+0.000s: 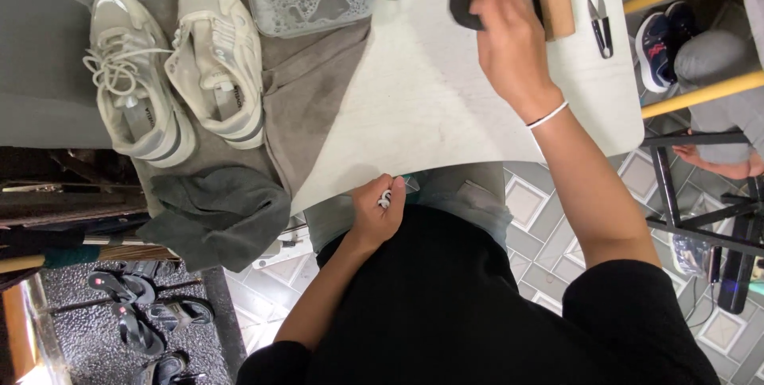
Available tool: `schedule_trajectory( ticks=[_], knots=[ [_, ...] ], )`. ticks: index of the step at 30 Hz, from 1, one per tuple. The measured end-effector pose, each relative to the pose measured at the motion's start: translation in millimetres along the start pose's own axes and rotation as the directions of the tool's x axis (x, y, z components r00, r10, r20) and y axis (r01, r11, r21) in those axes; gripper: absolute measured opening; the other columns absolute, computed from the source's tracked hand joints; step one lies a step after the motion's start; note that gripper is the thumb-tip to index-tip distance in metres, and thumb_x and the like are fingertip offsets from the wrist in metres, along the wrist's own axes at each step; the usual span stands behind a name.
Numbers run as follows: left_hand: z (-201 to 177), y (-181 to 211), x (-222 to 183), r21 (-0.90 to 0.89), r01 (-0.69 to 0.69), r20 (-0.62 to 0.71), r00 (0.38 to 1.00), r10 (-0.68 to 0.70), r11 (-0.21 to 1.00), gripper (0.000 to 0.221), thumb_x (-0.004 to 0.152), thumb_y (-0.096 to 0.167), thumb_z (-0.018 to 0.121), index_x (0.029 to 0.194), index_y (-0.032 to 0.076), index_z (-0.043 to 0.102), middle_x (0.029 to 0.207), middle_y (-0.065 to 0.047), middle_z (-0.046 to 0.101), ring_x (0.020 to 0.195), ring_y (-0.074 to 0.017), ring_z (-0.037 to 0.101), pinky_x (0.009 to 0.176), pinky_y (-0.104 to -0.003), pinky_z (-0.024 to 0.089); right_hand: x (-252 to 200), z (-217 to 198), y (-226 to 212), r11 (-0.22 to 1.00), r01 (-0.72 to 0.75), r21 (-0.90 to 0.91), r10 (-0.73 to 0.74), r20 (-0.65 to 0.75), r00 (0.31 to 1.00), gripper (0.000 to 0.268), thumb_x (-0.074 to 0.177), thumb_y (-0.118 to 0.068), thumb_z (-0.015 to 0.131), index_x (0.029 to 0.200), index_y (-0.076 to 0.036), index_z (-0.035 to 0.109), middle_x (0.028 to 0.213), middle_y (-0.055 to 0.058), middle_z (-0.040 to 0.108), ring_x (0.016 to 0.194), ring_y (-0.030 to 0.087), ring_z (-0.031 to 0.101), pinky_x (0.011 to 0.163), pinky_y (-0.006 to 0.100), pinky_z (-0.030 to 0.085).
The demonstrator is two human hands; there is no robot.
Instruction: Cleaning white shoelaces using a brush, cleaning solution, and a cloth on a workbench.
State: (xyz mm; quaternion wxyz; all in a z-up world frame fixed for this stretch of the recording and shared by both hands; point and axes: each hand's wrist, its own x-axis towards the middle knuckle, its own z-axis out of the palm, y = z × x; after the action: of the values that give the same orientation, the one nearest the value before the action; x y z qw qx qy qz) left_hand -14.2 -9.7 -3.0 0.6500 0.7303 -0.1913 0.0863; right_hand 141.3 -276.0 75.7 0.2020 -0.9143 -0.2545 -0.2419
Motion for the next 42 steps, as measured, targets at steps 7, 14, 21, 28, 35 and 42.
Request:
schedule_trajectory(
  ticks=[7,14,21,28,35,42],
  knots=[
    [8,-35,-10,0.072,-0.008,-0.055,0.998,0.012,0.997,0.050,0.103,0.007,0.057,0.058,0.014,0.039,0.041,-0.007,0.034,0.033,-0.0163,0.036,0.038,-0.024,0.028,-47,3,-74,0.975,0.065,-0.212,-0.032,0.157,0.987,0.026,0.100,0.004,0.061,0.122,-0.001,0.075,0.119,0.021,0.075,0.119,0.036,0.069,0.099,0.041,0.055],
    [9,-40,-15,0.113,-0.039,-0.088,0.995,0.049,0.993,0.048,0.106,0.011,0.052,0.061,0.018,0.036,0.044,-0.003,0.027,0.033,-0.0152,0.032,0.037,-0.024,0.029,-121,-21,-137,0.993,-0.010,0.117,-0.005,0.125,0.992,0.035,0.106,-0.017,0.044,0.117,-0.004,0.075,0.117,0.014,0.075,0.109,0.033,0.071,0.089,0.039,0.058],
    [15,-50,-18,0.186,-0.146,-0.059,0.985,0.160,0.972,0.048,0.103,0.010,0.055,0.061,0.018,0.035,0.042,-0.003,0.028,0.030,-0.0170,0.028,0.035,-0.024,0.029,-130,-2,-117,0.884,-0.365,-0.291,0.354,-0.090,0.931,0.035,0.103,-0.006,0.055,0.133,-0.002,0.070,0.129,0.023,0.069,0.117,0.039,0.068,0.093,0.041,0.058],
    [10,-59,-25,0.274,-0.269,-0.015,0.959,0.284,0.923,0.043,0.099,0.010,0.056,0.058,0.017,0.045,0.044,-0.002,0.033,0.032,-0.0221,0.036,0.035,-0.029,0.033,-80,14,-160,0.924,-0.133,0.358,0.115,0.072,0.991,0.037,0.106,-0.009,0.041,0.126,-0.002,0.072,0.130,0.020,0.071,0.122,0.040,0.067,0.102,0.046,0.055],
    [10,-53,-17,0.268,-0.330,-0.002,0.939,0.343,0.905,0.044,0.100,0.011,0.056,0.059,0.018,0.039,0.046,0.001,0.026,0.032,-0.0119,0.028,0.035,-0.022,0.029,-76,-2,-130,0.943,-0.295,-0.152,0.289,-0.057,0.956,0.030,0.105,-0.003,0.050,0.123,-0.001,0.074,0.117,0.021,0.073,0.114,0.039,0.070,0.095,0.042,0.058],
    [12,-58,-18,0.273,-0.351,0.039,0.935,0.354,0.896,0.042,0.097,0.010,0.057,0.058,0.016,0.042,0.045,0.000,0.029,0.032,-0.0172,0.036,0.033,-0.025,0.033,-53,2,-74,0.964,-0.254,-0.080,0.244,-0.116,0.963,0.035,0.108,-0.005,0.048,0.133,-0.007,0.072,0.128,0.018,0.072,0.122,0.033,0.066,0.102,0.041,0.055]
  ],
)
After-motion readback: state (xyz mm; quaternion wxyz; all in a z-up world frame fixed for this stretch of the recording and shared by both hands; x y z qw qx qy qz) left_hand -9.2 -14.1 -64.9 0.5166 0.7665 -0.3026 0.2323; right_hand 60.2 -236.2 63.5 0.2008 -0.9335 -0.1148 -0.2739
